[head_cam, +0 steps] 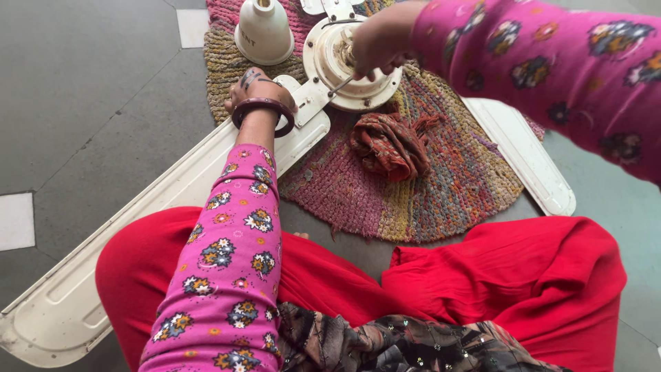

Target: The person wipes a ceiling fan blade with a cloth, then uses a screwdriver to remove the fan cap and unscrew the blade holder nuts. The fan cap is set aside, and the person continues to loosen the nuts securing the blades to the fan hub.

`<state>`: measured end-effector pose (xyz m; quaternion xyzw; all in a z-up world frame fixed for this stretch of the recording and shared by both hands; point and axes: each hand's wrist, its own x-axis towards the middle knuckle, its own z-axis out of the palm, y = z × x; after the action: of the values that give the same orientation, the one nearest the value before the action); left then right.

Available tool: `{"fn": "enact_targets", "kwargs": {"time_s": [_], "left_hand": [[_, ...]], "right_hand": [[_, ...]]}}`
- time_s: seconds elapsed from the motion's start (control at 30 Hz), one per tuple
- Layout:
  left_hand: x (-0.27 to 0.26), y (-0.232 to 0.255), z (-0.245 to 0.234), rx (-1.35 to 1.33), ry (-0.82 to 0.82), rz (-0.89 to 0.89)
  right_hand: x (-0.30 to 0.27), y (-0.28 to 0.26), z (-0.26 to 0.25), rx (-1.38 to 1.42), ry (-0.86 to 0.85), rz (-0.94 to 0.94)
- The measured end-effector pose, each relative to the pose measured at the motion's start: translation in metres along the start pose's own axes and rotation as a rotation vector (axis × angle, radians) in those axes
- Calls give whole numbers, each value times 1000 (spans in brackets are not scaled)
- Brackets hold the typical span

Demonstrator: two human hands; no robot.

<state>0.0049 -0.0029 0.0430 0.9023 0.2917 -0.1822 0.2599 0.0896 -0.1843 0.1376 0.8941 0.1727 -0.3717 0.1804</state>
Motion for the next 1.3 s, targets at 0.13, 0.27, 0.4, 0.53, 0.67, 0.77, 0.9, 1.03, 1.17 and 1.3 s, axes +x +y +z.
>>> {"fn": "enact_targets", "kwargs": {"time_s": [0.13,0.27,0.4,0.53,0.67,0.77,0.9,1.03,1.17,1.3], "left_hand": [[3,1,-1,13,-29,-3],[1,-1,0,24,-8,-9],[-6,-1,-3,-21,16,5],[-10,-2,-5,-9,1,-8],[-13,3,-7,26,7,-45],[-12,1,-8,-2,-15,-26],[-9,-2,-4,-10,-3,-16],[-5,-3,0,-31,-48,-34],[2,-3,6,9,14,-31],[10,-2,12,11,-9,-8]], "right_hand": [[-25,-18,11,-741,474,-274],[-55,-25,41,-962,639,-413],[-69,-13,46,-1075,715,-405],[-59,-4,38,-684,568,-295],[-25,-2,22,-312,281,-36],[1,7,6,-56,24,-40],[17,10,13,126,-18,22],[-3,-6,22,-153,98,22],[-41,-26,36,-462,516,-172],[-61,-45,52,-690,757,-370]]}}
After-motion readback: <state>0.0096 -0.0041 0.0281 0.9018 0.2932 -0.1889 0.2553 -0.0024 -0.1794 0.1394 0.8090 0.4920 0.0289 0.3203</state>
